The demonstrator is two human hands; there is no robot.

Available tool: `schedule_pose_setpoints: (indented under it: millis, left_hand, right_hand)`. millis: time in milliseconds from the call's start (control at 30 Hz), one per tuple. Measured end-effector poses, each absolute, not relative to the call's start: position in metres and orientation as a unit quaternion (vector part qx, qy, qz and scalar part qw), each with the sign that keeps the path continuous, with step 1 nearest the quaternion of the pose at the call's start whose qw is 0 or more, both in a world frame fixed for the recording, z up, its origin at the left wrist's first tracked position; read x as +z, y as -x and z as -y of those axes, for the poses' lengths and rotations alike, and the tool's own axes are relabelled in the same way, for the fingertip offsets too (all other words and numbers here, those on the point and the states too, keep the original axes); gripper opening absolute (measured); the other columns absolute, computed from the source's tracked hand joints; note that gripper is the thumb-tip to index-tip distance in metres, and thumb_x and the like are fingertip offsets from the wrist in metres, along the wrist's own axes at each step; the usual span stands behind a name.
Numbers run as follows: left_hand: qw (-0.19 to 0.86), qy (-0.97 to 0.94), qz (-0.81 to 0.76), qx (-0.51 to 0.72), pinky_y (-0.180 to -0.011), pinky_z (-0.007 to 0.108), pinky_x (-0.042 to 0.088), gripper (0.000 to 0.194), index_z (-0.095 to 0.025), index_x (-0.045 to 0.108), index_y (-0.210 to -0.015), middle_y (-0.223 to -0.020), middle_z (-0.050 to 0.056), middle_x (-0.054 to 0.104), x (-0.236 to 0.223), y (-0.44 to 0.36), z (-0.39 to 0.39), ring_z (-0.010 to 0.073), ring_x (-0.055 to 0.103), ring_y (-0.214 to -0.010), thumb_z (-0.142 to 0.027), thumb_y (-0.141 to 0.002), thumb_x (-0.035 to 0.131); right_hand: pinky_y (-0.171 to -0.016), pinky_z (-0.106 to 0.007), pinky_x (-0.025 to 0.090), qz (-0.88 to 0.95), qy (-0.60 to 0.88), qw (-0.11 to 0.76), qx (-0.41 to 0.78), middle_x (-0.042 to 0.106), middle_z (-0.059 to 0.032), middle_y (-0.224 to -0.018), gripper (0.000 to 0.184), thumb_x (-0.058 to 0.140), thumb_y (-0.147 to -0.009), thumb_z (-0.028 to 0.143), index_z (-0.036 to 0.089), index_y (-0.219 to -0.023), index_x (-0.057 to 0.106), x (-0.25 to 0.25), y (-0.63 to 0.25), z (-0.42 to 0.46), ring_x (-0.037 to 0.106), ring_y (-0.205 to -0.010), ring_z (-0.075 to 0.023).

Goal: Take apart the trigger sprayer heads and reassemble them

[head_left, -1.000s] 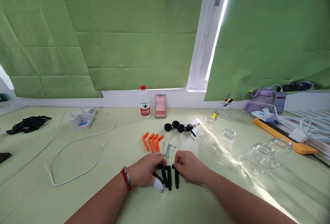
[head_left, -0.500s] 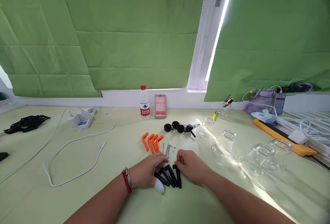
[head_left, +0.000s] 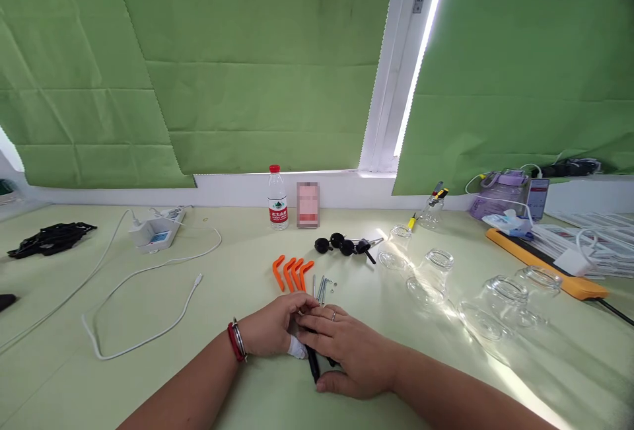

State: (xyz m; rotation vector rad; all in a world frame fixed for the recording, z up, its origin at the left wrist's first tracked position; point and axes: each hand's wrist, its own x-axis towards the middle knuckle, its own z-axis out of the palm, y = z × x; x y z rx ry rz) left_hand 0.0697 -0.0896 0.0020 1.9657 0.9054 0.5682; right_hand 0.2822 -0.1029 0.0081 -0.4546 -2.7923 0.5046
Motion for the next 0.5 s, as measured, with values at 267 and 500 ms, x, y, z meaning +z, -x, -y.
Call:
schedule_pose_setpoints:
  millis: [267, 500]
  left_hand:
    - [0.428, -0.738, -0.409, 0.325, -0.074, 0.033, 0.047, 0.032, -0.018, 0.057, -0.095, -0.095, 0.006, 0.058, 0.022, -0.061, 0.089, 0.0175, 0.055, -0.081, -0.029, -0.067, 0.067]
    - [0.306, -0.653, -0.538, 0.436, -0.060, 0.027, 0.042, 0.018, -0.018, 0.056, -0.077, -0.071, 0.001, 0.056, 0.015, -0.059, 0.078, 0.0149, 0.052, -0.063, -0.036, -0.079, 0.053]
  right_hand:
    - [-0.110, -0.051, 0.012, 0.965, 0.157, 0.054, 0.202, 0.025, -0.0104, -0.149, 0.063, 0.041, -0.089, 0.049, 0.025, -0.144, 0.022, 0.017, -0.288, 0.110, 0.018, -0.137, -0.0299]
    - [-0.110, -0.050, 0.016, 0.944, 0.267, 0.064, 0.181, 0.028, -0.0090, -0.148, 0.062, 0.043, -0.088, 0.051, 0.027, -0.142, 0.027, 0.007, -0.335, 0.107, 0.022, -0.136, -0.0303]
